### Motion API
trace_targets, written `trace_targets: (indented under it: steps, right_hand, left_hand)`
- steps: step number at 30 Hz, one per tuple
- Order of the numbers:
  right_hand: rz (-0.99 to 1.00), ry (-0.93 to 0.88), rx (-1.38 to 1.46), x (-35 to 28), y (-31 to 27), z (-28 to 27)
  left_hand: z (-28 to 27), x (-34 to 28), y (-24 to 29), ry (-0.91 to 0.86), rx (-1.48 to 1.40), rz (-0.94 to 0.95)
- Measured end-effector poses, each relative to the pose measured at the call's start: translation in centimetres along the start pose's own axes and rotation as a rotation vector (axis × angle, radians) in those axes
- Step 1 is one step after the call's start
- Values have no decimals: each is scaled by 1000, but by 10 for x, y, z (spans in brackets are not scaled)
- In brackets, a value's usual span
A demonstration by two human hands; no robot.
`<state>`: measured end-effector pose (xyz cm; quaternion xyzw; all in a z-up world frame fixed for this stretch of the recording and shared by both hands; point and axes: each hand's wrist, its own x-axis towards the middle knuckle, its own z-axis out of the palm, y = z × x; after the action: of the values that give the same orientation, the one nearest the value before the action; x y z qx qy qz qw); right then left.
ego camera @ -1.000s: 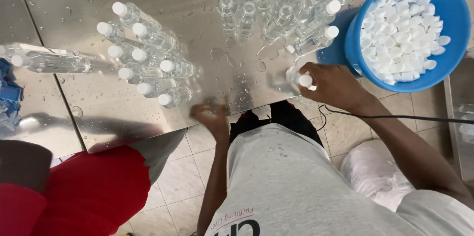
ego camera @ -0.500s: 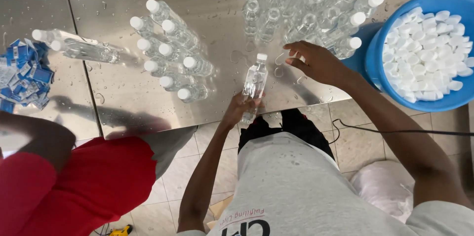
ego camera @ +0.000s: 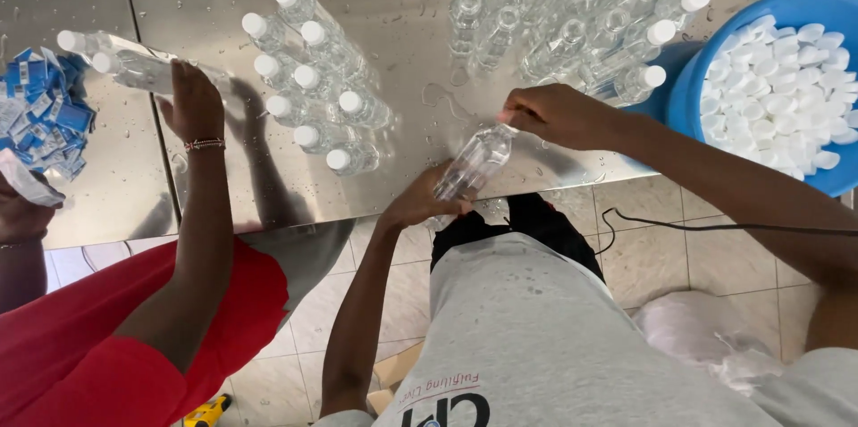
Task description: Manually placing plastic caps onto filled water bottles and moving them aside on a production line table.
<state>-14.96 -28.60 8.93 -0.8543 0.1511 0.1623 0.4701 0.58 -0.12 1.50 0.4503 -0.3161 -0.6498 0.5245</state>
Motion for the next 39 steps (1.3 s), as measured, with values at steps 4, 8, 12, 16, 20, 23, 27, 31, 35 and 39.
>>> trace_targets:
  steps: [4, 8, 12, 16, 20, 23, 27, 31, 35, 39]
  right_hand:
    - [172, 10, -475, -8, 15, 8]
    - [-269, 412, -648, -39, 7, 1]
    - [-831, 420, -842, -51, -16, 6]
    - [-1168, 472, -930, -47, -20, 19]
    - [-1210, 634, -905, -28, 0, 40]
    - [-1010, 663, -835, -23, 11, 54]
    - [-606, 527, -407, -17, 32, 94]
    - [566, 50, 444, -4, 94, 142]
    - [729, -215, 764, -11, 83, 124]
    - [551, -189, 831, -40, 31, 61]
  left_hand:
    - [2, 9, 18, 55, 337, -35]
    - [-16, 6, -6, -112, 152, -64]
    - [-18, -1, -69, -383, -447, -71]
    - [-13, 0, -92, -720, -761, -122]
    - [-13, 14, -106, -995, -944, -130]
    - [-6, 6, -117, -1017, -943, -128]
    - [-21, -22, -54, -691, -773, -139]
    - [24, -20, 0, 18, 1028, -349]
    - [14, -13, -63, 244, 1978, 112]
    - [-21, 10, -128, 652, 1570, 478]
